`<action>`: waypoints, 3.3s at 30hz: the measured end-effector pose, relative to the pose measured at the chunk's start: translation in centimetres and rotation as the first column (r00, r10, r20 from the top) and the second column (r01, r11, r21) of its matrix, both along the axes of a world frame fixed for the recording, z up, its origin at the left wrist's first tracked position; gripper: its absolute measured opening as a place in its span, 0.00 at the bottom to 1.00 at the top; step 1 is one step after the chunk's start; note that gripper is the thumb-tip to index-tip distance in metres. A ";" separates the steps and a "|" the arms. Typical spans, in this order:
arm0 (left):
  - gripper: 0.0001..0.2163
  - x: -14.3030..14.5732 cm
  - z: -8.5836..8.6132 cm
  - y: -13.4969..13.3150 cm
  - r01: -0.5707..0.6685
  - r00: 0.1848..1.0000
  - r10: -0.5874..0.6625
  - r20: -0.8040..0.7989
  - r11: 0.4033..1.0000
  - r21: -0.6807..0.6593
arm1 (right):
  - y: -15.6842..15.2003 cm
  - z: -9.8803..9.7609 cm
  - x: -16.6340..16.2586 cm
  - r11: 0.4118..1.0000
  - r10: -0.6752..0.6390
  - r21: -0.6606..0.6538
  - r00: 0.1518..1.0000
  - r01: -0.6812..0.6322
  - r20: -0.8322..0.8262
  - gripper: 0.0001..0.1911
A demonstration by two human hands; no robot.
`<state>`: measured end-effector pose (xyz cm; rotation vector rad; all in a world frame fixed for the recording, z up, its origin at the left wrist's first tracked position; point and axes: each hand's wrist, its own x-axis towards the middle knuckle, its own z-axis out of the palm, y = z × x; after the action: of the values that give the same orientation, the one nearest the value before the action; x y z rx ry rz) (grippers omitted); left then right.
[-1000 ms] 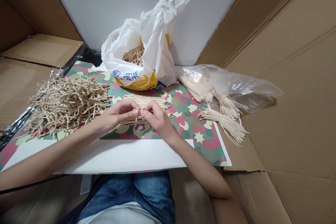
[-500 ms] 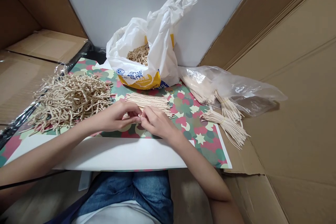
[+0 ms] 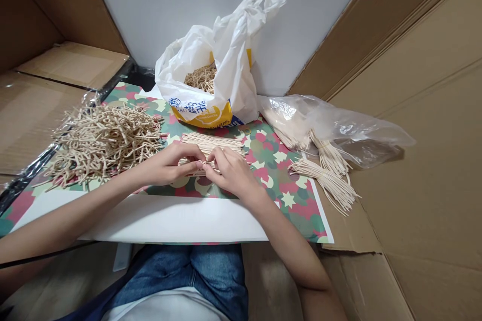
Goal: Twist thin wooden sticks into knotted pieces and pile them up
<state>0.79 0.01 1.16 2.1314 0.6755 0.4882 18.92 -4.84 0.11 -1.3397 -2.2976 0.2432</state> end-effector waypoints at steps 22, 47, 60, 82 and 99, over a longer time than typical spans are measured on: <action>0.07 1.3 -1.0 -1.2 -0.023 0.921 0.243 0.303 0.814 -0.581 | -0.5 -0.3 -0.9 0.996 -0.058 0.060 0.973 0.073 -0.223 0.06; 0.08 0.9 -0.8 -0.7 -0.306 0.898 0.382 0.216 0.898 -0.315 | -0.5 -0.2 -0.3 0.988 -0.101 0.066 0.905 0.140 -0.413 0.08; 0.08 1.2 0.0 -1.1 -0.214 0.898 0.374 0.232 0.832 -0.512 | -0.7 -0.8 -1.1 0.910 -0.141 0.410 0.976 0.062 0.165 0.07; 0.09 0.1 -0.1 -0.6 -0.386 0.898 0.369 0.241 0.922 0.027 | 0.0 0.0 0.7 0.959 -0.280 -0.072 0.869 0.276 -0.408 0.06; 0.08 -0.2 0.0 -0.3 -0.337 0.778 0.462 0.425 0.879 -0.337 | 0.4 -1.3 -1.1 0.551 -0.341 -0.579 0.472 -0.600 -0.813 0.09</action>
<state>0.57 -0.30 1.13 1.5249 0.8409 1.0886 17.86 -4.48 -1.18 -0.8778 -1.2597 1.8610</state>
